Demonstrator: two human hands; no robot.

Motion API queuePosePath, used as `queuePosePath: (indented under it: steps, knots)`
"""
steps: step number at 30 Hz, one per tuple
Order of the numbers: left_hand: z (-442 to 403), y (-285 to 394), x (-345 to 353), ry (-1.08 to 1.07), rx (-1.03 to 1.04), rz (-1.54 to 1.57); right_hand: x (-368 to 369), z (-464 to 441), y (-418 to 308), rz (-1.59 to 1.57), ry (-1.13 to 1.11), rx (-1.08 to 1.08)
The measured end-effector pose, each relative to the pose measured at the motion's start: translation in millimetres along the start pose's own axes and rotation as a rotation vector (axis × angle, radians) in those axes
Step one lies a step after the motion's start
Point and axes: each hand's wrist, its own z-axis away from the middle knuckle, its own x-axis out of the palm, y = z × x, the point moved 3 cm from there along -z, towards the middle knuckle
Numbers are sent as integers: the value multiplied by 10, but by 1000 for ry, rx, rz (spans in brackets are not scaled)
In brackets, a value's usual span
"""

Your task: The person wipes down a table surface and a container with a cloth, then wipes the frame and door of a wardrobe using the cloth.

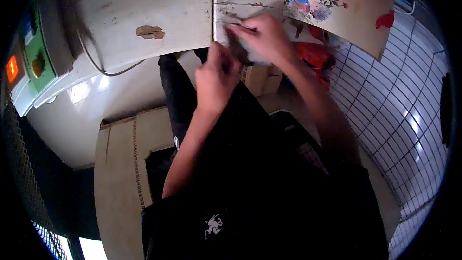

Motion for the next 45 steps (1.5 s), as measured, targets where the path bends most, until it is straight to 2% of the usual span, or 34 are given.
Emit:
queuePosePath:
  steps: [2,4,7,10,11,12,14,18,20,21,23,26,29,30,32,34,36,38,40,42,44,45]
  knots:
    - [86,-52,112,-53,117,-61,-41,26,80,17,3,1]
    - [37,11,98,-51,73,-29,-23,-36,43,43,7,4]
    - [-38,80,35,18,30,9,38,-121,-36,23,92,-134]
    - [51,54,106,-7,91,-40,4,-27,35,16,96,-67]
    - [59,1,99,37,76,2,25,-58,5,5,155,-127]
    - [15,-9,50,81,36,16,17,-124,-105,-6,94,-92]
    - [-64,41,-20,69,36,21,21,-96,-170,-95,130,-65]
    - [101,-3,87,8,85,-64,142,190,-108,-73,163,-18]
    - [92,-16,48,27,-39,18,40,51,-152,-62,130,-34]
    - [39,-29,35,0,-32,-7,71,10,-144,-61,129,-33]
    - [54,41,64,12,6,-25,104,-8,-163,-80,284,-59]
    - [163,-36,56,3,41,-106,188,282,-192,-64,218,25]
    - [72,-19,-52,-10,-13,-51,136,48,-188,-123,303,-60]
    - [-37,18,-74,-36,2,-46,99,-35,-211,-129,347,-125]
    - [-91,102,-92,17,53,-108,104,-22,-236,-192,376,-110]
    - [83,53,-199,13,26,-94,182,207,-278,-126,308,33]
    - [271,60,-323,1,-15,-76,214,468,-241,-211,249,77]
    - [370,120,-440,-8,-129,45,249,699,-243,-571,145,72]
    - [335,135,-507,-58,-171,54,146,828,-320,-632,71,44]
    - [256,161,-535,-196,50,36,40,884,-386,-693,1,1]
    - [190,237,-566,-175,115,25,-59,921,-431,-670,-8,-162]
    - [149,207,-596,-140,234,97,-78,951,-402,-610,-95,-130]
